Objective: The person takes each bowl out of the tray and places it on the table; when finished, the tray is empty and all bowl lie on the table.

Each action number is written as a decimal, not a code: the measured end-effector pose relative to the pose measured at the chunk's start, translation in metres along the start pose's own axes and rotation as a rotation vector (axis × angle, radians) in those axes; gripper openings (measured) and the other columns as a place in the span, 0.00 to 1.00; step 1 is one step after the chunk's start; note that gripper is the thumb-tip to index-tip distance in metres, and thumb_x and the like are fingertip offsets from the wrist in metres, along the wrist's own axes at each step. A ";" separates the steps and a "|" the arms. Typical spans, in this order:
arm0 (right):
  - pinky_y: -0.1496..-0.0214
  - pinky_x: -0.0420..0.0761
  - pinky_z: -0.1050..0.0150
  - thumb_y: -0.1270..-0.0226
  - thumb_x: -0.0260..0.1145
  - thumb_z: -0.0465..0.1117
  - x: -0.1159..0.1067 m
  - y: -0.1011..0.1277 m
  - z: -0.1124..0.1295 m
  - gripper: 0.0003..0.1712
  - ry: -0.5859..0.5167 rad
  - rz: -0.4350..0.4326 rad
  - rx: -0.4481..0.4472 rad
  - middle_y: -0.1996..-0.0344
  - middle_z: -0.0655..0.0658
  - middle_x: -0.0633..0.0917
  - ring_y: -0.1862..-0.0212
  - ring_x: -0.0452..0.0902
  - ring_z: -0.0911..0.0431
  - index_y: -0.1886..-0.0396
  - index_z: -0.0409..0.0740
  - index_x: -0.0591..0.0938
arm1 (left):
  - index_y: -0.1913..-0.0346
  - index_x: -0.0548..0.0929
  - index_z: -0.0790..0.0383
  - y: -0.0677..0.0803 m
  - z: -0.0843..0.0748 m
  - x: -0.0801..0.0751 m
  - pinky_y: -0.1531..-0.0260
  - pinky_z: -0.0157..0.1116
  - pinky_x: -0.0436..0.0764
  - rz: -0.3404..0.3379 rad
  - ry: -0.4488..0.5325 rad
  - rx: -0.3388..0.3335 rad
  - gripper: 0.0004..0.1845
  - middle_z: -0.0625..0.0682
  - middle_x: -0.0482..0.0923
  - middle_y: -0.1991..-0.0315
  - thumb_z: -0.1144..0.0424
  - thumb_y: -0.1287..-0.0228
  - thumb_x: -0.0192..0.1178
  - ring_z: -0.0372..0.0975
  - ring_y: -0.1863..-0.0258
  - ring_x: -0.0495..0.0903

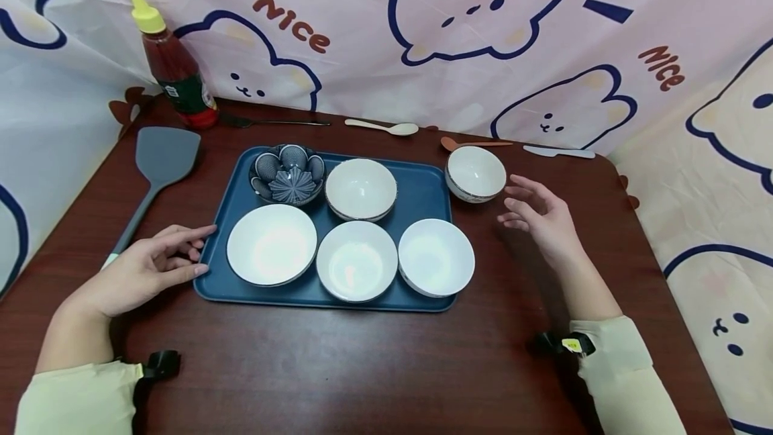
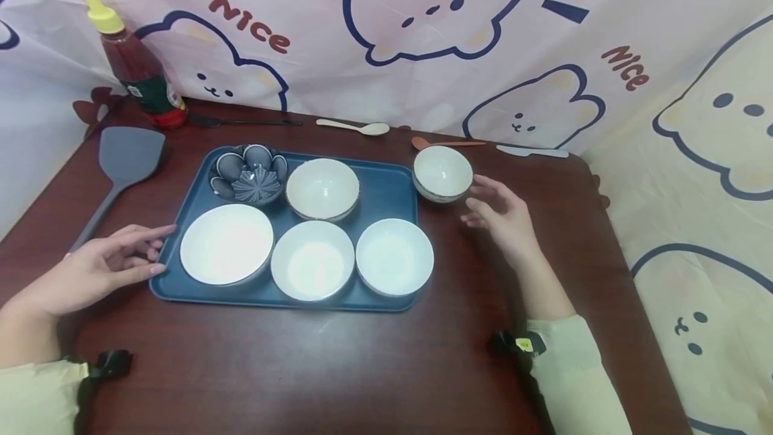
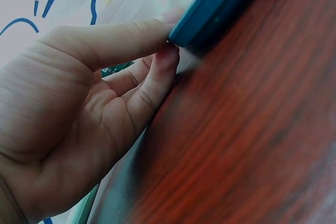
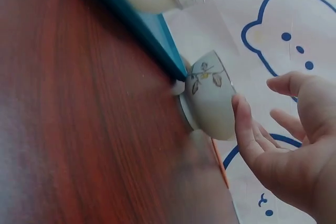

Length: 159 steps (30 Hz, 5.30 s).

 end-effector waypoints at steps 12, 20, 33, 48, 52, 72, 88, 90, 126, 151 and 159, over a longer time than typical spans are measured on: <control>0.54 0.86 0.59 0.25 0.61 0.40 0.045 0.025 -0.015 0.31 0.216 0.343 0.050 0.35 0.31 0.74 0.58 0.87 0.51 0.26 0.40 0.66 | 0.28 0.70 0.59 0.001 0.002 0.001 0.62 0.20 0.76 0.011 -0.003 -0.022 0.31 0.45 0.71 0.50 0.63 0.32 0.65 0.28 0.55 0.71; 0.56 0.87 0.55 0.26 0.61 0.36 0.069 0.037 -0.025 0.33 0.211 0.517 0.044 0.33 0.36 0.73 0.59 0.86 0.50 0.24 0.43 0.64 | 0.28 0.70 0.58 0.000 0.001 0.001 0.62 0.20 0.76 0.011 -0.012 -0.020 0.31 0.45 0.71 0.50 0.63 0.32 0.65 0.27 0.55 0.71; 0.62 0.87 0.51 0.26 0.59 0.32 0.090 0.046 -0.029 0.35 0.115 0.616 0.029 0.29 0.41 0.66 0.63 0.85 0.48 0.23 0.43 0.60 | 0.28 0.71 0.58 0.000 -0.002 -0.001 0.62 0.20 0.76 -0.001 -0.027 -0.010 0.31 0.44 0.71 0.50 0.63 0.33 0.66 0.26 0.56 0.72; 0.63 0.87 0.57 0.28 0.60 0.29 0.082 0.046 -0.025 0.35 -0.002 0.516 0.093 0.34 0.47 0.71 0.63 0.85 0.52 0.24 0.41 0.62 | 0.29 0.72 0.60 0.002 -0.005 0.000 0.63 0.20 0.76 -0.013 0.003 0.025 0.30 0.44 0.72 0.52 0.65 0.34 0.66 0.28 0.56 0.72; 0.64 0.87 0.61 0.28 0.58 0.28 0.067 0.045 -0.018 0.34 -0.033 0.471 0.070 0.35 0.47 0.70 0.63 0.85 0.55 0.24 0.41 0.62 | 0.29 0.72 0.59 0.001 -0.004 -0.001 0.63 0.20 0.76 -0.010 -0.004 0.008 0.30 0.45 0.72 0.52 0.64 0.33 0.66 0.28 0.57 0.72; 0.62 0.86 0.66 0.25 0.52 0.25 -0.012 0.029 0.022 0.31 -0.179 0.250 0.009 0.38 0.46 0.75 0.64 0.88 0.56 0.25 0.43 0.65 | 0.29 0.72 0.58 0.001 -0.002 -0.001 0.63 0.21 0.76 -0.005 -0.017 -0.007 0.30 0.45 0.72 0.52 0.63 0.33 0.66 0.27 0.56 0.72; 0.62 0.86 0.64 0.25 0.54 0.28 -0.066 0.006 0.036 0.28 -0.312 0.086 0.064 0.47 0.46 0.83 0.66 0.89 0.52 0.28 0.47 0.70 | 0.29 0.72 0.57 0.001 0.000 0.000 0.63 0.21 0.76 -0.011 -0.019 0.000 0.30 0.44 0.72 0.52 0.63 0.34 0.66 0.27 0.56 0.72; 0.62 0.87 0.64 0.25 0.54 0.28 -0.072 0.004 0.034 0.27 -0.346 0.075 0.081 0.49 0.46 0.84 0.67 0.88 0.52 0.30 0.48 0.72 | 0.29 0.72 0.57 0.001 0.000 0.000 0.63 0.21 0.76 -0.011 -0.018 0.000 0.30 0.44 0.73 0.52 0.63 0.34 0.66 0.27 0.56 0.72; 0.61 0.86 0.65 0.27 0.60 0.32 -0.101 -0.019 -0.040 0.39 -0.372 -0.042 0.282 0.48 0.51 0.78 0.66 0.87 0.53 0.21 0.54 0.59 | 0.29 0.72 0.58 0.001 -0.002 -0.002 0.62 0.21 0.76 -0.005 -0.001 -0.010 0.30 0.46 0.72 0.51 0.63 0.34 0.66 0.29 0.56 0.72; 0.64 0.84 0.70 0.32 0.69 0.46 -0.117 -0.004 -0.045 0.41 -0.274 -0.175 0.325 0.49 0.57 0.79 0.69 0.85 0.58 0.23 0.57 0.62 | 0.29 0.72 0.58 0.002 0.001 -0.001 0.63 0.21 0.76 -0.003 0.005 -0.034 0.31 0.47 0.72 0.51 0.64 0.34 0.66 0.29 0.56 0.71; 0.61 0.84 0.69 0.30 0.67 0.44 -0.112 -0.001 -0.014 0.31 -0.364 -0.185 0.231 0.49 0.55 0.86 0.68 0.85 0.56 0.29 0.58 0.71 | 0.29 0.72 0.58 0.000 -0.001 0.000 0.62 0.21 0.76 0.004 -0.006 -0.009 0.30 0.45 0.72 0.51 0.63 0.33 0.66 0.29 0.56 0.72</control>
Point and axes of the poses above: each hand's wrist, its own y-axis away from the middle knuckle, its own x-axis out of the palm, z = x × y, the point moved 9 cm from there along -y, towards the middle knuckle
